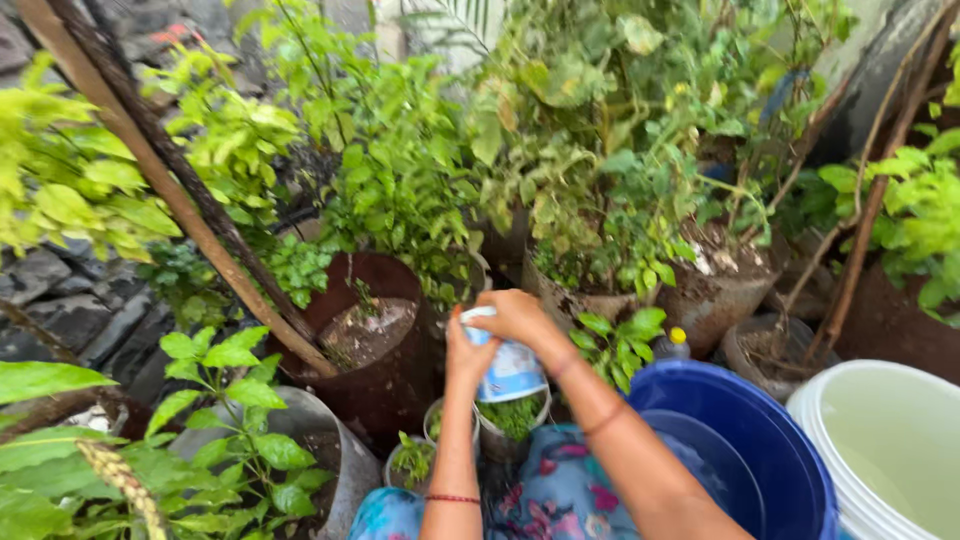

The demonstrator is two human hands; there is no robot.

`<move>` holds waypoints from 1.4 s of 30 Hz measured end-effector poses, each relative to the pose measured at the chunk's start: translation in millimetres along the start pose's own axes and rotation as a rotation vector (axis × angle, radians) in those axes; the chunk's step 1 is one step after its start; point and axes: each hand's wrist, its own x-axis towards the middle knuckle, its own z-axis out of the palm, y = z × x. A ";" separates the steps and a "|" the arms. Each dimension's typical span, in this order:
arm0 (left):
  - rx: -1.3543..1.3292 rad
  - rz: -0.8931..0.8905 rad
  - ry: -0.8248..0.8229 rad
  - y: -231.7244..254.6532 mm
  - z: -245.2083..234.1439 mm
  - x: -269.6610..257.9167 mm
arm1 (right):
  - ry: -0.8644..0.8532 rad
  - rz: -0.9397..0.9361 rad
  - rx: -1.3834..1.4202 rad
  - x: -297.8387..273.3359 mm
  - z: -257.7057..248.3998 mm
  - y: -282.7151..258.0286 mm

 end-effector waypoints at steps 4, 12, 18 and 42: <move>-0.010 0.278 -0.050 54.9 43.6 -68.0 | 0.199 0.006 -0.048 -94.3 -60.0 20.2; -0.050 0.161 -0.465 87.1 165.8 -170.7 | 0.119 0.419 0.037 -215.0 -101.3 151.6; 0.373 -0.016 -0.700 3.5 221.1 -230.8 | -0.212 0.327 0.245 -244.9 -14.1 279.0; 0.232 0.267 -0.839 -3.8 217.5 -231.1 | -0.029 0.698 -0.146 -277.3 -55.5 232.7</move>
